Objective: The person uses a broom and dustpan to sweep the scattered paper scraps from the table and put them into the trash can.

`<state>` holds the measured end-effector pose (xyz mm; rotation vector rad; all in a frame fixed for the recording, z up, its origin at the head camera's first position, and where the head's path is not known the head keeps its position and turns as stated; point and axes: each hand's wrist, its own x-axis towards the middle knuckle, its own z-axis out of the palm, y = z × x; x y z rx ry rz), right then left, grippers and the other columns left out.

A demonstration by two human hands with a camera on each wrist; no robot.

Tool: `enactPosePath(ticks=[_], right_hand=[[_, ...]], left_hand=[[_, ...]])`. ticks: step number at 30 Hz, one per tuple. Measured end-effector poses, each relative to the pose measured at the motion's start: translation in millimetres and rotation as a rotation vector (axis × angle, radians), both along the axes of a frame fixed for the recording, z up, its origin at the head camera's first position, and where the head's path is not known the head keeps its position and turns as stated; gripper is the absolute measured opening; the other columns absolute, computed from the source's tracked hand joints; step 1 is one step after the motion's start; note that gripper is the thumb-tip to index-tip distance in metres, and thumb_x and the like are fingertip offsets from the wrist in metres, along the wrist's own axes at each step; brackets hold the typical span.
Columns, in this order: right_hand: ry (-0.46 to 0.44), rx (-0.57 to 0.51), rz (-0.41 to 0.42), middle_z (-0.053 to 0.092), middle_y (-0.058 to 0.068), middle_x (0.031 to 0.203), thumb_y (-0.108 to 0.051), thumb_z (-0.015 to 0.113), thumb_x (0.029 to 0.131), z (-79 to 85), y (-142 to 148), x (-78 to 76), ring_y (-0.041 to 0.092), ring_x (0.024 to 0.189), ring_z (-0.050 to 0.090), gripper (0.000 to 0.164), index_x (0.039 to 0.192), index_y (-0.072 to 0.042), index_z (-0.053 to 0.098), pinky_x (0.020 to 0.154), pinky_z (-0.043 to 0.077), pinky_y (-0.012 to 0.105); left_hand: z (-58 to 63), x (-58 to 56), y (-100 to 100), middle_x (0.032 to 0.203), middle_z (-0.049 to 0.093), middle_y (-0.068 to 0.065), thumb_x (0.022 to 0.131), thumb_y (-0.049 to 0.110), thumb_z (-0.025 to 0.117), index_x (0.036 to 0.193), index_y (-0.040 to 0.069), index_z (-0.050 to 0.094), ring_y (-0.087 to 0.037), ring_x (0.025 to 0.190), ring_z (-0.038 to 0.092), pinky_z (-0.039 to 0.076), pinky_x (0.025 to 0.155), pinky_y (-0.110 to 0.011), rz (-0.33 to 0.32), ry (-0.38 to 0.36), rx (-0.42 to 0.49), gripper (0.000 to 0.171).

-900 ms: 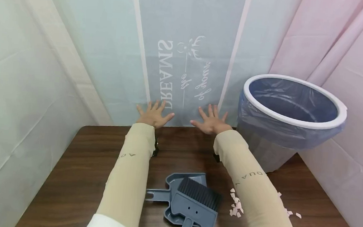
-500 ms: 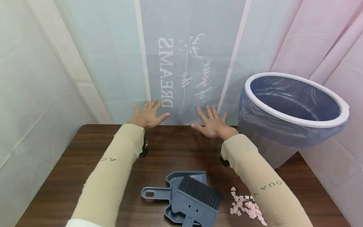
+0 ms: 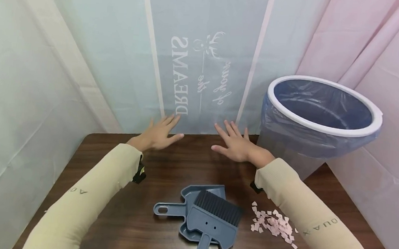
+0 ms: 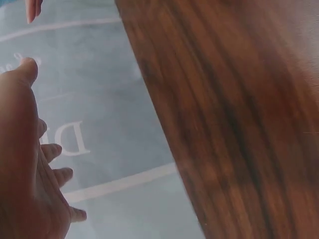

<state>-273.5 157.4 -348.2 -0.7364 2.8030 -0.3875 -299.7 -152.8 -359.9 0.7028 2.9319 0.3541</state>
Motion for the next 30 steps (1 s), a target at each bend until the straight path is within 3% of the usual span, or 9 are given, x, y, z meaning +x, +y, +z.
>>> enactPosePath(ticks=[6,10,19,25,30], right_hand=[[0.042,-0.054,0.046,-0.007,0.016,0.169,-0.055,0.046,0.105,-3.6,5.0,22.0,0.034,0.155,-0.011,0.079,0.165,-0.019,0.009,0.114,-0.010,0.071],[0.078,-0.109,0.093,0.001,0.016,0.169,-0.051,0.052,0.104,-5.5,7.4,38.2,0.034,0.156,-0.004,0.078,0.164,-0.017,0.016,0.116,-0.005,0.070],[0.169,-0.176,0.232,0.023,0.020,0.165,-0.043,0.060,0.102,-13.2,4.0,72.4,0.038,0.153,0.018,0.073,0.160,-0.009,0.032,0.120,0.015,0.062],[0.144,-0.155,0.326,0.022,0.018,0.166,-0.045,0.060,0.102,-16.6,1.7,100.1,0.039,0.151,0.023,0.073,0.160,-0.012,0.031,0.118,0.026,0.057],[0.119,-0.143,0.410,0.027,0.014,0.165,-0.044,0.062,0.101,-22.6,-1.8,120.7,0.033,0.150,0.029,0.069,0.157,-0.012,0.038,0.115,0.034,0.052]], left_hand=[[-10.9,19.5,-9.7,0.170,0.006,-0.016,0.105,0.061,0.033,0.165,0.018,0.004,-0.041,0.154,0.008,-0.006,0.113,-0.074,-0.006,0.011,0.023,0.079],[-17.4,37.2,-17.6,0.169,0.010,-0.016,0.106,0.060,0.035,0.165,0.015,0.009,-0.038,0.154,0.012,-0.005,0.114,-0.072,-0.006,0.028,0.058,0.078],[-37.8,92.1,-26.7,0.165,0.027,-0.017,0.105,0.054,0.046,0.161,0.006,0.025,-0.039,0.150,0.027,0.012,0.115,-0.072,-0.004,0.119,0.107,0.077],[-41.7,128.5,-22.1,0.157,0.041,-0.020,0.103,0.042,0.058,0.155,0.001,0.038,-0.037,0.144,0.040,0.027,0.112,-0.069,-0.044,0.203,0.129,0.069],[-51.2,151.3,-18.7,0.150,0.049,-0.022,0.101,0.040,0.063,0.151,0.000,0.045,-0.040,0.135,0.050,0.040,0.107,-0.062,-0.065,0.194,0.170,0.066]])
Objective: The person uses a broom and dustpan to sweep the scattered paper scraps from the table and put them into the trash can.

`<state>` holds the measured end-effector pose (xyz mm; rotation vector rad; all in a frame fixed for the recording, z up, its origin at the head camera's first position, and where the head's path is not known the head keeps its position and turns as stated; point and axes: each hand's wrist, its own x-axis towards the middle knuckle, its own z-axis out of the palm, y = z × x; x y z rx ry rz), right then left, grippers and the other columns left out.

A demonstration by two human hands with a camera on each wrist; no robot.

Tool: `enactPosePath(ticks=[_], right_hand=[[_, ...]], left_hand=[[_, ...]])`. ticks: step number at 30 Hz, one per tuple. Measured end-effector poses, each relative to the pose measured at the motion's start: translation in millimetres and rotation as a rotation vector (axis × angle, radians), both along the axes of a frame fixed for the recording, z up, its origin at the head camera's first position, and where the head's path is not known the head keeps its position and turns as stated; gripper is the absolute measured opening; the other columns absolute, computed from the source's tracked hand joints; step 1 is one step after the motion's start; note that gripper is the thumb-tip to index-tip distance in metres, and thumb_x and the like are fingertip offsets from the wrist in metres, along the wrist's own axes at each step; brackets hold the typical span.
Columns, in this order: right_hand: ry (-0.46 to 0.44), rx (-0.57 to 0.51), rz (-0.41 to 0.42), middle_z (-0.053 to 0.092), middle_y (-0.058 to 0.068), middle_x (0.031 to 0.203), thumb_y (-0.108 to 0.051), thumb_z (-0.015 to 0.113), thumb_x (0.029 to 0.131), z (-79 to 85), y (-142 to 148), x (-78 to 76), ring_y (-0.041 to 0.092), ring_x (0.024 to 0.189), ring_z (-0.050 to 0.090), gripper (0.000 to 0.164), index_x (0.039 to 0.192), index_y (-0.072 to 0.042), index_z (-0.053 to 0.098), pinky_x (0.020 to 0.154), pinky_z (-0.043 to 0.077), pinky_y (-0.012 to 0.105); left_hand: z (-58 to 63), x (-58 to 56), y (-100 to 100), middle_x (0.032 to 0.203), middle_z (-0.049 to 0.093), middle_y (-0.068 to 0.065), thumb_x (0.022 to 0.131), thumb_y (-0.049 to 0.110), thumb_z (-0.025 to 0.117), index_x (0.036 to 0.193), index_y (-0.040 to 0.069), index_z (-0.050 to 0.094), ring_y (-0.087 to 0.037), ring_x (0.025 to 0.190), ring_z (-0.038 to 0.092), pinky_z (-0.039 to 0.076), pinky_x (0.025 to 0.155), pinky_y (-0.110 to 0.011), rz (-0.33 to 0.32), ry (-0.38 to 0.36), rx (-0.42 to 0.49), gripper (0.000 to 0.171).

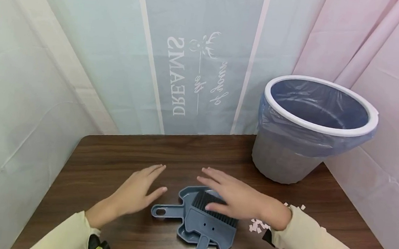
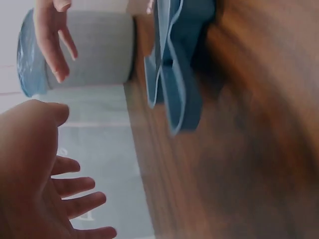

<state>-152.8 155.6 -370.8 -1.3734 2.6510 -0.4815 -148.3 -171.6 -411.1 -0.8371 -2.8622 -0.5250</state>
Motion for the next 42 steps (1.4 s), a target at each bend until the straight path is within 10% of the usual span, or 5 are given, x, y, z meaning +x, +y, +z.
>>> enactPosePath(ticks=[17,25,32,42], right_hand=[[0.261,0.085,0.367,0.050,0.008,0.152,-0.035,0.077,0.091,-48.3,-19.9,62.6,0.020,0.140,0.046,0.068,0.150,-0.016,0.049,0.111,0.042,0.034],[0.357,0.145,0.405,0.055,0.006,0.146,-0.023,0.070,0.094,-72.5,-26.5,72.4,0.020,0.137,0.050,0.051,0.143,-0.021,0.055,0.110,0.042,0.030],[0.435,0.163,0.410,0.056,0.006,0.145,-0.047,0.049,0.105,-78.6,-27.0,76.2,0.018,0.137,0.050,0.042,0.139,-0.022,0.058,0.109,0.043,0.029],[0.564,0.130,0.412,0.061,0.004,0.139,-0.029,0.058,0.102,-83.0,-28.2,76.2,0.017,0.131,0.055,0.025,0.123,-0.022,0.070,0.102,0.048,0.025]], left_hand=[[-55.7,46.5,5.6,0.149,0.051,-0.013,0.097,0.037,0.070,0.150,0.004,0.047,-0.035,0.134,0.051,0.044,0.102,-0.064,-0.037,-0.225,0.140,0.066],[-66.0,47.4,12.5,0.137,0.060,-0.006,0.096,0.029,0.073,0.145,0.005,0.053,-0.024,0.125,0.058,0.049,0.101,-0.049,-0.039,-0.177,0.133,0.058],[-70.4,43.9,17.6,0.128,0.064,-0.001,0.097,0.029,0.072,0.140,0.006,0.058,-0.015,0.116,0.060,0.053,0.095,-0.042,-0.033,-0.121,0.132,0.051],[-68.3,39.2,25.4,0.124,0.066,0.002,0.096,0.027,0.073,0.136,0.010,0.063,-0.013,0.113,0.061,0.054,0.093,-0.041,-0.043,-0.111,0.132,0.045]])
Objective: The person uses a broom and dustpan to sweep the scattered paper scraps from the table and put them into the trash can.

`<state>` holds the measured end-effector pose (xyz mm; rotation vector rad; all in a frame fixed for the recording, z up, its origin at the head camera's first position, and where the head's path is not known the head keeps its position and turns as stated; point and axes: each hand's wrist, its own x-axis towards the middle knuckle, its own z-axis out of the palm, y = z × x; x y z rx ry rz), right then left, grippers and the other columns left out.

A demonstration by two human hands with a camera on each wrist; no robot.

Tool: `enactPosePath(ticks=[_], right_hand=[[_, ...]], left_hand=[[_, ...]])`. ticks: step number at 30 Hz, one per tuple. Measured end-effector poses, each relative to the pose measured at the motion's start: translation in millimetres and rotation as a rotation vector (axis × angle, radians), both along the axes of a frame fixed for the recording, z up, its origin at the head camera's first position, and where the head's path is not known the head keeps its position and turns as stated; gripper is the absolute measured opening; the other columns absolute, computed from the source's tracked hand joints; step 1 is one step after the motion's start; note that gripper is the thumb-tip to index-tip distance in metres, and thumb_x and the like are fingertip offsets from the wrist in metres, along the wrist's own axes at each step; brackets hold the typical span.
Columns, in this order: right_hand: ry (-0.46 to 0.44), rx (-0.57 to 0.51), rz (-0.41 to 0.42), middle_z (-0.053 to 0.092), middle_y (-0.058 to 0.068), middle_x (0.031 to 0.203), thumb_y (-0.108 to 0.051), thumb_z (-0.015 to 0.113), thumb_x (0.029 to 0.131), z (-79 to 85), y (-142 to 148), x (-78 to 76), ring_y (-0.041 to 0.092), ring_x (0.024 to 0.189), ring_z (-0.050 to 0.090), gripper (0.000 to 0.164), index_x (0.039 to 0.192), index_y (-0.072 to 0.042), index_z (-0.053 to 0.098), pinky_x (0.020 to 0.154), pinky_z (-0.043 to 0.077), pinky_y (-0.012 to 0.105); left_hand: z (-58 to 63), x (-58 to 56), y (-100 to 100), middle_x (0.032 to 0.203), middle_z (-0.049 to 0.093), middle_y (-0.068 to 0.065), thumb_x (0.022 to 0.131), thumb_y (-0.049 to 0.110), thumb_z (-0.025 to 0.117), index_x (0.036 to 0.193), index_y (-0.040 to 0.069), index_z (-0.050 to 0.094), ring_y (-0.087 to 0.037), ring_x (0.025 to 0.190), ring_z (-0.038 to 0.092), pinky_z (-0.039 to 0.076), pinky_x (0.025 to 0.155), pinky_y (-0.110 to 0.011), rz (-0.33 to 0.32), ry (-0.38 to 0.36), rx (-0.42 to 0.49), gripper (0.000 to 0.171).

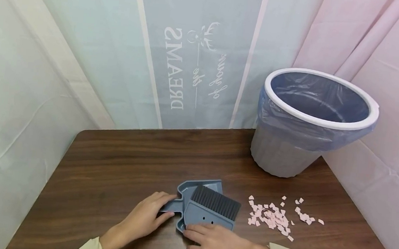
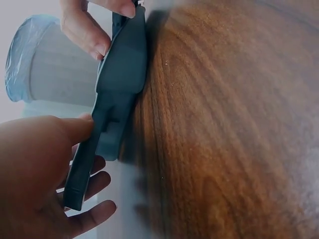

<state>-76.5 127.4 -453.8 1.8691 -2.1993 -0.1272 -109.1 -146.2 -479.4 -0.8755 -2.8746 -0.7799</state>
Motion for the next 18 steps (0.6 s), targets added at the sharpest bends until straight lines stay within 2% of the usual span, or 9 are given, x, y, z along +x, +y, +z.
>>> enactPosePath(ticks=[5,10,18], right_hand=[[0.011,-0.026,0.005,0.064,0.001,0.131,-0.028,0.058,0.100,1.0,-0.3,0.0,0.015,0.126,0.058,0.020,0.116,-0.022,0.068,0.101,0.048,0.025],[0.016,-0.082,0.016,0.067,-0.003,0.120,-0.023,0.055,0.098,3.6,-0.7,-0.9,0.011,0.115,0.062,0.021,0.116,-0.020,0.066,0.101,0.048,0.024],[-0.058,-0.248,0.021,0.068,-0.004,0.117,-0.014,0.046,0.106,16.7,2.5,-7.6,0.010,0.111,0.063,0.022,0.116,-0.015,0.065,0.099,0.049,0.023]], left_hand=[[0.1,-2.1,1.6,0.125,0.067,0.001,0.096,0.027,0.073,0.136,0.010,0.063,-0.016,0.115,0.062,0.053,0.094,-0.042,-0.019,0.005,-0.005,0.045],[-0.2,-1.9,2.1,0.129,0.066,-0.003,0.096,0.025,0.072,0.136,0.008,0.063,-0.020,0.119,0.063,0.053,0.097,-0.042,-0.027,-0.012,0.003,0.044],[0.0,-3.1,2.8,0.126,0.067,-0.001,0.095,0.022,0.073,0.136,0.008,0.063,-0.018,0.117,0.063,0.053,0.096,-0.041,-0.030,0.007,0.015,0.044]])
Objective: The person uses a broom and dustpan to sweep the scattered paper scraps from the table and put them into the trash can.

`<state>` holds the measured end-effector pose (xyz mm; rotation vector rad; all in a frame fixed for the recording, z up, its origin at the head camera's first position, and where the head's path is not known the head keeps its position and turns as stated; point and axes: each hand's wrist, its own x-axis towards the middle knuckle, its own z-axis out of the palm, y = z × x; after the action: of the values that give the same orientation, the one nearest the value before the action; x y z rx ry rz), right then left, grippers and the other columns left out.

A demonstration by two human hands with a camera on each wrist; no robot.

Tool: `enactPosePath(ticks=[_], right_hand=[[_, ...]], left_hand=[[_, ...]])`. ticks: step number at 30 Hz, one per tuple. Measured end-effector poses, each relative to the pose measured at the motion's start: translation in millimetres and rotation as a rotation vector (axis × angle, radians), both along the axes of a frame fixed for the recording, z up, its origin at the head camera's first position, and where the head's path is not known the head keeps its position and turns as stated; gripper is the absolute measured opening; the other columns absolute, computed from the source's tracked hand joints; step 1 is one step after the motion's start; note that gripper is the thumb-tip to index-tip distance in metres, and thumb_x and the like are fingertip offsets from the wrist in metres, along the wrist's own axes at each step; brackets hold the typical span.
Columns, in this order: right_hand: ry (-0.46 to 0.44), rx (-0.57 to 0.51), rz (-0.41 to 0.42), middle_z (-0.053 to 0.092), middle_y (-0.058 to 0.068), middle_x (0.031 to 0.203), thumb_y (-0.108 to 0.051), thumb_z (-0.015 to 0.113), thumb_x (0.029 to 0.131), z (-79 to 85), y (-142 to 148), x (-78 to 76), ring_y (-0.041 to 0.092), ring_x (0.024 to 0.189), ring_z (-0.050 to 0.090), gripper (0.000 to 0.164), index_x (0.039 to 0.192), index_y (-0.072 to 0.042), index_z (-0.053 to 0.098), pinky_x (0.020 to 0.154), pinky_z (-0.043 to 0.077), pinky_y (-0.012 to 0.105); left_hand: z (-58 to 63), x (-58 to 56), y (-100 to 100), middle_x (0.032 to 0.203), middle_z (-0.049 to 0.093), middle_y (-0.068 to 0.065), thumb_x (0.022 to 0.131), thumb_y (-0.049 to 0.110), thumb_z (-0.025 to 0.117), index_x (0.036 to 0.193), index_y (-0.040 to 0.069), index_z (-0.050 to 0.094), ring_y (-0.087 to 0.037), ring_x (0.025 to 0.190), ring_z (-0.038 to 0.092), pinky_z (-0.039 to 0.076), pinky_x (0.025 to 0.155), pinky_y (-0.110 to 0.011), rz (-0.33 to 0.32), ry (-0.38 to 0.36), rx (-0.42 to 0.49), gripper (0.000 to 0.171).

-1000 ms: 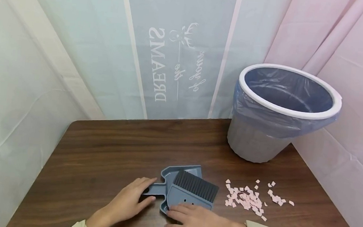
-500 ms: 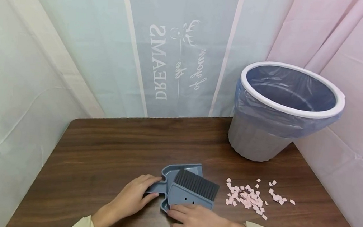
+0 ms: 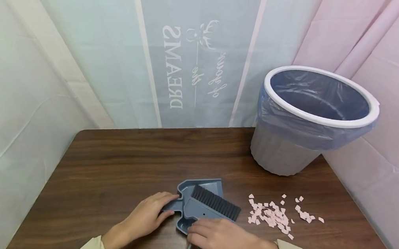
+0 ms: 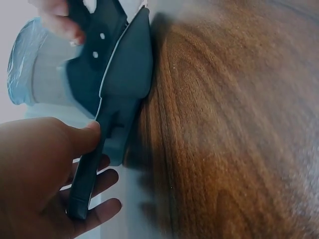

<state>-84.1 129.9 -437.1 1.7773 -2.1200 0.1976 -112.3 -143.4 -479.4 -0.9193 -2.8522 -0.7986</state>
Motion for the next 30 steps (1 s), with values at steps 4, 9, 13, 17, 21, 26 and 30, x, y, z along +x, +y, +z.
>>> enactPosePath(ticks=[4,9,13,17,21,26,30], right_hand=[[-0.052,-0.063,-0.039,0.068,-0.002,0.116,-0.011,0.054,0.101,9.9,2.7,-5.2,0.011,0.114,0.064,0.019,0.117,-0.012,0.064,0.100,0.049,0.023],[-0.163,-0.175,-0.143,0.069,0.002,0.117,-0.004,0.078,0.079,23.6,9.4,-12.0,0.014,0.111,0.066,0.042,0.117,-0.009,0.061,0.094,0.053,0.027],[-0.260,-0.289,-0.232,0.069,0.002,0.110,0.002,0.078,0.079,30.9,15.4,-19.2,0.014,0.100,0.069,0.044,0.118,-0.008,0.060,0.082,0.058,0.026],[-0.333,-0.383,-0.313,0.071,0.002,0.105,0.006,0.074,0.085,35.3,19.4,-28.9,0.013,0.095,0.070,0.035,0.115,-0.007,0.061,0.076,0.057,0.024],[-0.433,-0.442,-0.386,0.073,0.003,0.105,0.005,0.073,0.090,40.3,23.8,-39.0,0.009,0.087,0.068,0.027,0.111,-0.009,0.063,0.070,0.055,0.020],[-0.524,-0.484,-0.441,0.074,0.003,0.101,0.004,0.070,0.093,45.9,30.3,-49.0,0.003,0.072,0.057,0.024,0.109,-0.011,0.061,0.060,0.050,0.020],[-0.534,-0.504,-0.478,0.071,0.003,0.097,0.006,0.069,0.093,47.9,34.6,-53.6,0.005,0.069,0.055,0.025,0.109,-0.011,0.060,0.059,0.049,0.022]], left_hand=[[-0.5,0.0,0.3,0.125,0.067,0.001,0.094,0.021,0.074,0.134,0.010,0.064,-0.017,0.115,0.064,0.054,0.095,-0.040,0.002,0.014,-0.001,0.043],[-1.4,-0.1,0.9,0.125,0.067,0.002,0.094,0.018,0.075,0.133,0.011,0.065,-0.016,0.114,0.064,0.054,0.094,-0.040,-0.004,0.039,0.002,0.042],[-2.2,-1.0,1.4,0.125,0.067,0.003,0.093,0.018,0.075,0.134,0.012,0.065,-0.015,0.113,0.064,0.054,0.094,-0.039,-0.015,0.065,-0.005,0.042],[-2.8,-1.2,1.5,0.126,0.067,0.003,0.093,0.017,0.075,0.134,0.012,0.065,-0.015,0.113,0.064,0.053,0.095,-0.040,-0.023,0.074,-0.005,0.042],[-2.9,-1.3,2.2,0.126,0.067,0.003,0.093,0.016,0.075,0.134,0.012,0.065,-0.016,0.113,0.064,0.053,0.096,-0.040,-0.033,0.085,-0.008,0.042],[-1.8,-1.4,2.8,0.126,0.068,0.002,0.093,0.015,0.075,0.133,0.013,0.066,-0.016,0.110,0.064,0.054,0.093,-0.039,-0.032,0.098,-0.009,0.042],[-0.2,-1.0,3.3,0.126,0.068,-0.002,0.093,0.014,0.075,0.133,0.011,0.066,-0.020,0.114,0.065,0.052,0.099,-0.045,-0.029,0.091,-0.006,0.042]])
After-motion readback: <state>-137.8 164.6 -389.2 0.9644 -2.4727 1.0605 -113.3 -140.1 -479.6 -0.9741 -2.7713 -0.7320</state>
